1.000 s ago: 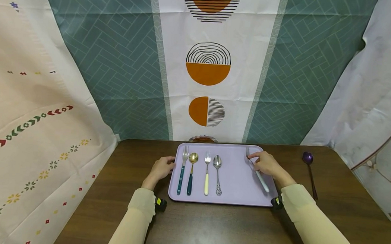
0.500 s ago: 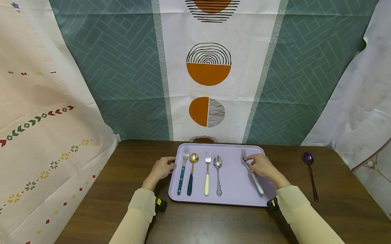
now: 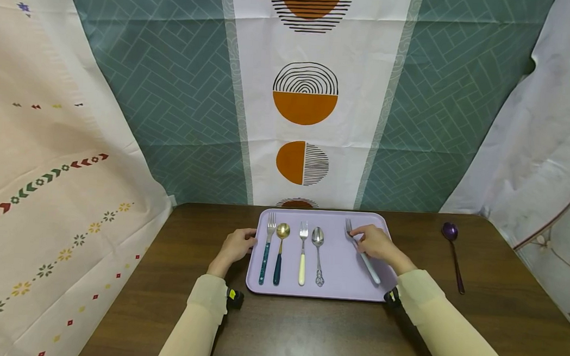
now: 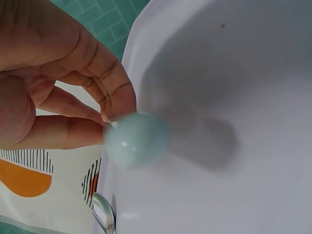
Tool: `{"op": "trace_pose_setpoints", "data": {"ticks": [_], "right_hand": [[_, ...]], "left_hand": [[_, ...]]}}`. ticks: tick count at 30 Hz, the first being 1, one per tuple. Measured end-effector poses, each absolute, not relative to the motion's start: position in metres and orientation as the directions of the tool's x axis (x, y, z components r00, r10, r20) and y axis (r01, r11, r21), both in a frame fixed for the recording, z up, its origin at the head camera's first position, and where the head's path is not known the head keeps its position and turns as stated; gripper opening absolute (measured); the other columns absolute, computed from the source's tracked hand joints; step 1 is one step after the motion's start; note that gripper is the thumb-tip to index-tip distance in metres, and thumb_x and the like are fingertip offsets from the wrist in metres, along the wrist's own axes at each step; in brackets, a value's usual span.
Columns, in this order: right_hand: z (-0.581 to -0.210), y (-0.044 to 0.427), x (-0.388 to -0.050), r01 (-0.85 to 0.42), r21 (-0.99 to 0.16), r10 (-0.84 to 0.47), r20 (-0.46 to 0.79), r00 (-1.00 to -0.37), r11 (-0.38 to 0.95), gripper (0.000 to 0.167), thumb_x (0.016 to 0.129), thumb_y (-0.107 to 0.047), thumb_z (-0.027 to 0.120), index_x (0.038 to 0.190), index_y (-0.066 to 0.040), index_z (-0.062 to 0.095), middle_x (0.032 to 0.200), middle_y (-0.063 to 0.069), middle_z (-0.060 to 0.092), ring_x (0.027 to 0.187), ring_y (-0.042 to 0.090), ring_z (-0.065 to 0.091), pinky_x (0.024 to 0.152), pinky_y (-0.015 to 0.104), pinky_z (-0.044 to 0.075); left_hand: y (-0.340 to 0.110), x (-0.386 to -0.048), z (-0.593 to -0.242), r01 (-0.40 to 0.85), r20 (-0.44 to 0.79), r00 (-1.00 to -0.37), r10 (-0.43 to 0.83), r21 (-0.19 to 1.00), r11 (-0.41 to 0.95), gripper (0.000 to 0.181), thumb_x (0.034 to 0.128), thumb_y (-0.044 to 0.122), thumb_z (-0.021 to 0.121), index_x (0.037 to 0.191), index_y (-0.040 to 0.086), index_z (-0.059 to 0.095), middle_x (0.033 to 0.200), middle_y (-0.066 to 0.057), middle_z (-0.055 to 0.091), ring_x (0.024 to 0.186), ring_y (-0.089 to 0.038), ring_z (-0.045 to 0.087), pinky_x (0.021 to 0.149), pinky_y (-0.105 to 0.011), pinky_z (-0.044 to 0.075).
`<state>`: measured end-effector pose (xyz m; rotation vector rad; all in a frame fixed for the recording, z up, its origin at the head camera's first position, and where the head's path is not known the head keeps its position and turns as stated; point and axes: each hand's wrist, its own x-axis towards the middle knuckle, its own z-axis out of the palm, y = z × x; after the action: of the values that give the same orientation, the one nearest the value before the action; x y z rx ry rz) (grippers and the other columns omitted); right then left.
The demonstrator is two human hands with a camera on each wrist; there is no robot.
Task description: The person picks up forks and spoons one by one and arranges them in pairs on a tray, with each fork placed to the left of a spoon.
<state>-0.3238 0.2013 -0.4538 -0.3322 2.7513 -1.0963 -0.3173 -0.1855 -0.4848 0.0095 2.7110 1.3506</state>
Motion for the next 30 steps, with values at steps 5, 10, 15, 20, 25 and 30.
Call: {"op": "trace_pose_setpoints", "data": {"ticks": [5, 10, 15, 20, 25, 30], "right_hand": [[-0.456, 0.197, -0.324, -0.143, -0.693, -0.273, -0.08, -0.959, 0.706, 0.051, 0.077, 0.012, 0.059, 0.127, 0.01, 0.066, 0.073, 0.006, 0.062, 0.048, 0.009, 0.049, 0.047, 0.023, 0.044], [-0.457, 0.193, -0.324, -0.149, -0.695, -0.284, -0.083, -0.955, 0.704, 0.051, 0.076, 0.013, 0.06, 0.127, 0.012, 0.065, 0.073, 0.007, 0.063, 0.049, 0.009, 0.049, 0.048, 0.022, 0.043], [-0.457, 0.19, -0.325, -0.146, -0.691, -0.285, -0.09, -0.954, 0.708, 0.051, 0.076, 0.012, 0.061, 0.127, 0.012, 0.065, 0.073, 0.007, 0.065, 0.049, 0.009, 0.05, 0.049, 0.022, 0.043], [-0.46, 0.186, -0.327, -0.136, -0.69, -0.279, -0.099, -0.955, 0.711, 0.053, 0.075, 0.012, 0.059, 0.128, 0.012, 0.065, 0.07, 0.006, 0.063, 0.047, 0.009, 0.049, 0.047, 0.021, 0.042], [-0.461, 0.181, -0.328, -0.173, -0.631, -0.295, -0.092, -0.951, 0.756, 0.055, 0.073, 0.012, 0.058, 0.127, 0.014, 0.065, 0.08, 0.012, 0.068, 0.058, 0.014, 0.054, 0.052, 0.023, 0.044], [-0.461, 0.176, -0.329, -0.2, -0.577, -0.305, -0.09, -0.948, 0.792, 0.053, 0.075, 0.011, 0.06, 0.127, 0.014, 0.066, 0.088, 0.016, 0.07, 0.063, 0.017, 0.052, 0.053, 0.023, 0.044]], "left_hand": [[-0.186, -0.317, -0.486, -0.045, -0.1, -0.993, 0.059, 0.8, 0.599, 0.042, 0.1066, 0.012, 0.055, 0.146, -0.002, 0.057, 0.127, -0.022, 0.068, 0.103, -0.032, 0.073, 0.094, -0.047, 0.059], [-0.186, -0.317, -0.485, -0.042, -0.097, -0.994, 0.059, 0.801, 0.598, 0.042, 0.1061, 0.011, 0.056, 0.145, -0.003, 0.057, 0.126, -0.022, 0.068, 0.103, -0.033, 0.073, 0.093, -0.047, 0.059], [-0.186, -0.317, -0.486, -0.046, -0.097, -0.994, 0.054, 0.802, 0.596, 0.042, 0.1063, 0.011, 0.055, 0.145, -0.003, 0.057, 0.127, -0.022, 0.068, 0.104, -0.033, 0.073, 0.094, -0.047, 0.059], [-0.186, -0.316, -0.486, -0.051, -0.101, -0.994, 0.052, 0.801, 0.597, 0.042, 0.1067, 0.012, 0.055, 0.146, -0.002, 0.056, 0.129, -0.023, 0.067, 0.105, -0.034, 0.072, 0.095, -0.047, 0.059], [-0.186, -0.316, -0.486, -0.055, -0.106, -0.993, 0.051, 0.8, 0.597, 0.042, 0.1063, 0.012, 0.055, 0.146, -0.002, 0.057, 0.128, -0.022, 0.068, 0.104, -0.033, 0.073, 0.094, -0.047, 0.059], [-0.186, -0.317, -0.486, -0.056, -0.108, -0.993, 0.051, 0.798, 0.6, 0.042, 0.1063, 0.012, 0.056, 0.145, -0.002, 0.057, 0.128, -0.022, 0.068, 0.103, -0.033, 0.073, 0.093, -0.047, 0.059]]}}
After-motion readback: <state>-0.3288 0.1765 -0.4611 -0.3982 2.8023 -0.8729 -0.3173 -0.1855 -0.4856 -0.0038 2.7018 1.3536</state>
